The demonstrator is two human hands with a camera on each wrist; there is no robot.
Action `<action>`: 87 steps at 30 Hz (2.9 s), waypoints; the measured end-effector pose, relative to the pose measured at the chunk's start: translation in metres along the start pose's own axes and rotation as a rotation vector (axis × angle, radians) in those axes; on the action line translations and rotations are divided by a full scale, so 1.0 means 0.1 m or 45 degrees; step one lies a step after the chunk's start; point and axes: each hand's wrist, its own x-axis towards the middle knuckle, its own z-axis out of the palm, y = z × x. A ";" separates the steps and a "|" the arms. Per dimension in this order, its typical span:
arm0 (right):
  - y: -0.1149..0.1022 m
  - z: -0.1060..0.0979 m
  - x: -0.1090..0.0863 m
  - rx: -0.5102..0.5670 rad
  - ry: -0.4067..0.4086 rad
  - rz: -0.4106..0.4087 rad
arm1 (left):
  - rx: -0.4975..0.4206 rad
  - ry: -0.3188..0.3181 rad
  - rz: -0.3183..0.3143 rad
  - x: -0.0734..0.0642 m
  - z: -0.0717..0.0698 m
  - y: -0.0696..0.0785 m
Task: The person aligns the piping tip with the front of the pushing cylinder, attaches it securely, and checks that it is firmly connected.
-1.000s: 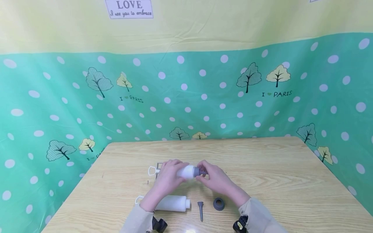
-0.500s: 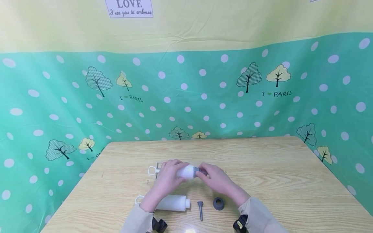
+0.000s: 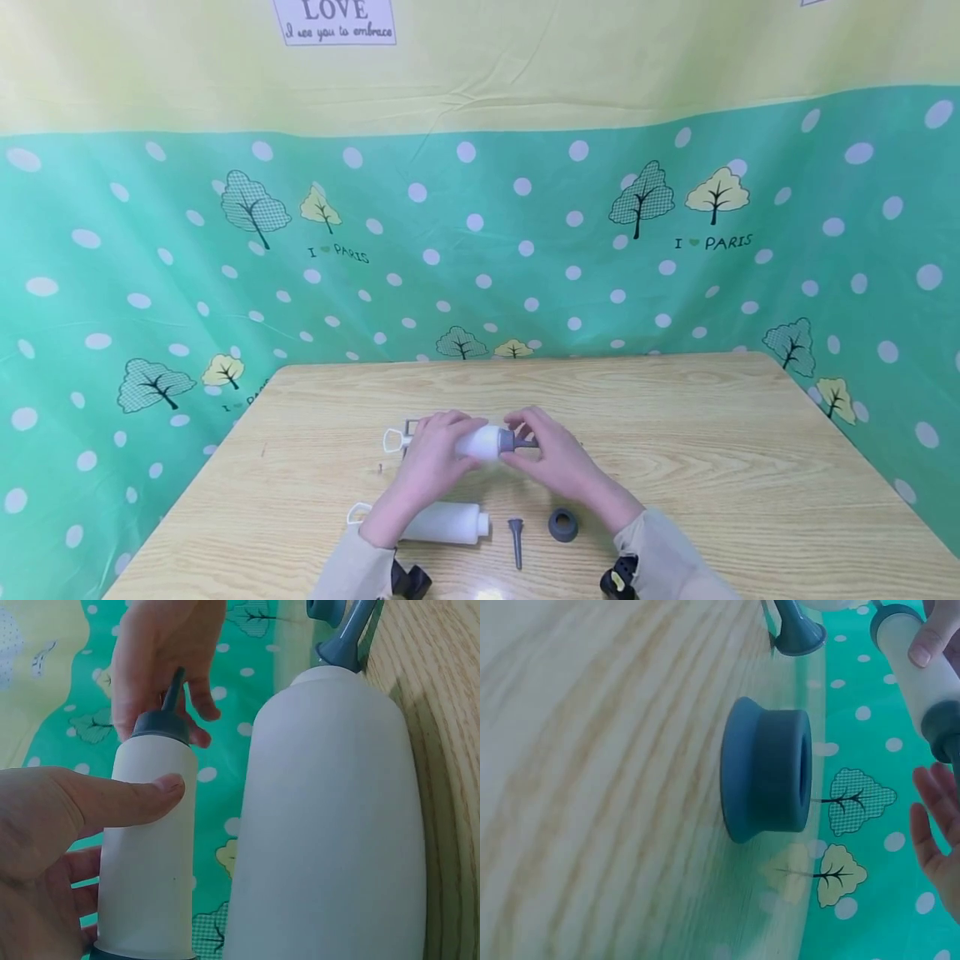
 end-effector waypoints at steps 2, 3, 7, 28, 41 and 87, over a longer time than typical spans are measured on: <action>0.01 0.00 0.00 -0.005 0.022 -0.075 | -0.007 0.003 -0.004 0.00 -0.01 0.00; 0.02 0.01 0.00 -0.012 0.030 -0.110 | -0.007 0.004 -0.005 0.00 -0.01 0.00; 0.02 0.02 0.01 -0.013 0.043 -0.152 | -0.006 0.000 -0.007 -0.01 -0.01 -0.01; 0.02 -0.01 0.03 0.004 -0.105 0.047 | 0.012 -0.025 0.009 -0.02 -0.01 0.00; -0.01 0.00 0.02 -0.108 0.021 -0.167 | 0.015 -0.031 0.005 0.00 -0.01 -0.03; 0.00 -0.03 -0.02 -0.054 -0.058 -0.100 | 0.026 -0.023 0.017 -0.03 0.00 0.04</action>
